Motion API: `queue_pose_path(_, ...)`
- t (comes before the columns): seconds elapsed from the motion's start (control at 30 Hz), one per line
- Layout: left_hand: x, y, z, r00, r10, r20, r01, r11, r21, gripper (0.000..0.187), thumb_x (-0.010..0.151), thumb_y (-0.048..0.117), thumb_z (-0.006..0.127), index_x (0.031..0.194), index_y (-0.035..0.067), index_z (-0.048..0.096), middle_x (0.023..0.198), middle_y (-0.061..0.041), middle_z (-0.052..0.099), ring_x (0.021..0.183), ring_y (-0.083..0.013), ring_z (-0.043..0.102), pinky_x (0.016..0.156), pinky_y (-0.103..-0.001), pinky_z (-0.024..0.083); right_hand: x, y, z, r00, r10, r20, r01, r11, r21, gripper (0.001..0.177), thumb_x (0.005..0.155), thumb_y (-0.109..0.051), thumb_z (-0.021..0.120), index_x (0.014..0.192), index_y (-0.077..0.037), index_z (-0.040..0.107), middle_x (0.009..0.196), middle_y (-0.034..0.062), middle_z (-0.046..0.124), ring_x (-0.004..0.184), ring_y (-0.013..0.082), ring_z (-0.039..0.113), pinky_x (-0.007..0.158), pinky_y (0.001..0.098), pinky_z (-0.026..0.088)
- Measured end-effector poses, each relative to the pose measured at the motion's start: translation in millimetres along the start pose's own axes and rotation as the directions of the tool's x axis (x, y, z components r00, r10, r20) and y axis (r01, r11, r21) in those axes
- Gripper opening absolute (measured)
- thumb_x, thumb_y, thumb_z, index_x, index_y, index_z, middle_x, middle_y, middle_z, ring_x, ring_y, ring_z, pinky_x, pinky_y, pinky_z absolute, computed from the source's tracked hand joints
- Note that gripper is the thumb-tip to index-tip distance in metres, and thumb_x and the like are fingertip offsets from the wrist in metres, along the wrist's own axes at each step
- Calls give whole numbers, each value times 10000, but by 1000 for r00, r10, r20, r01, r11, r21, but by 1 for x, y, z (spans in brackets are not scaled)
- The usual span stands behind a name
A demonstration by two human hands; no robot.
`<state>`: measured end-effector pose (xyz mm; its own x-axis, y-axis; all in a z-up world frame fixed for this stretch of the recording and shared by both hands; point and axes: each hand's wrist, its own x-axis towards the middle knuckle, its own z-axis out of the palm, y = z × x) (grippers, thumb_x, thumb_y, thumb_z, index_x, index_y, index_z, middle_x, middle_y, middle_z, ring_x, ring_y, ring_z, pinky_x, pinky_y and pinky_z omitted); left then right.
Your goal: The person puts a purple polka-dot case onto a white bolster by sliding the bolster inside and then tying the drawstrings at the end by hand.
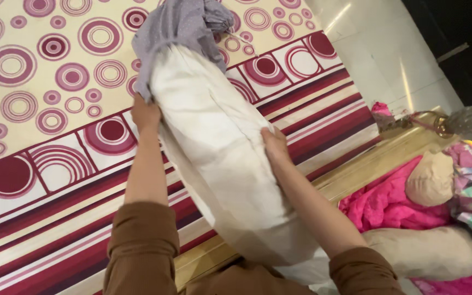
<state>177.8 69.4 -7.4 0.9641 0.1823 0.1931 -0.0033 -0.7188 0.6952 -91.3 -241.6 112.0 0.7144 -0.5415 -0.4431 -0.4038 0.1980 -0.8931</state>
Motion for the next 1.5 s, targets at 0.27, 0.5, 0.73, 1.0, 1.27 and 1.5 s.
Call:
queue_pose_path(0.27,25,41,-78,999,-22,38,22,1000,3,455,920,136,577,1373,112,542,1102,-280,695,1030,-498,641,883,-548,498,-90,-22,68,991,128,42,-134,895,426,431,1001,-199,542,1371,22,558,1250,154,699,1092,234,669,950,369,521)
queue_pose_path(0.5,-64,35,-48,987,163,-4,-163,987,-10,475,885,33,579,1336,172,636,994,-231,728,959,-449,675,862,-534,517,-25,80,-26,982,180,53,-180,984,-14,471,988,-304,625,1377,-55,531,1253,126,677,1160,240,629,985,390,494)
queue_pose_path(0.73,-99,47,-49,970,243,-16,-240,940,-241,540,752,-65,550,1254,73,691,1059,-234,721,989,-420,689,875,-474,542,45,54,-39,712,-636,298,669,484,-563,393,928,-220,693,1257,-18,622,1246,213,598,1181,382,559,978,440,477)
queue_pose_path(1.0,-124,48,-49,953,300,-51,-303,928,-214,543,725,-81,564,1240,51,673,1081,-242,712,986,-440,672,858,-496,536,66,-44,88,348,-743,572,912,128,-390,395,880,-18,641,1272,-51,606,1368,145,591,1306,369,542,1106,465,442)
queue_pose_path(1.27,-139,79,-70,972,232,-27,-233,959,-159,479,774,-71,585,1226,60,674,1036,-244,695,917,-442,672,780,-509,543,102,-38,187,376,-735,565,860,49,-508,508,827,-45,632,1334,-90,632,1479,205,465,1284,422,459,992,569,394)
queue_pose_path(1.5,-141,74,-76,979,203,-24,-204,972,-113,514,769,-82,571,1252,85,615,1047,-226,700,937,-453,679,787,-525,537,135,-18,163,156,-732,663,875,-209,-437,242,857,-65,633,1080,-145,683,1171,99,696,1251,296,628,1062,459,454)
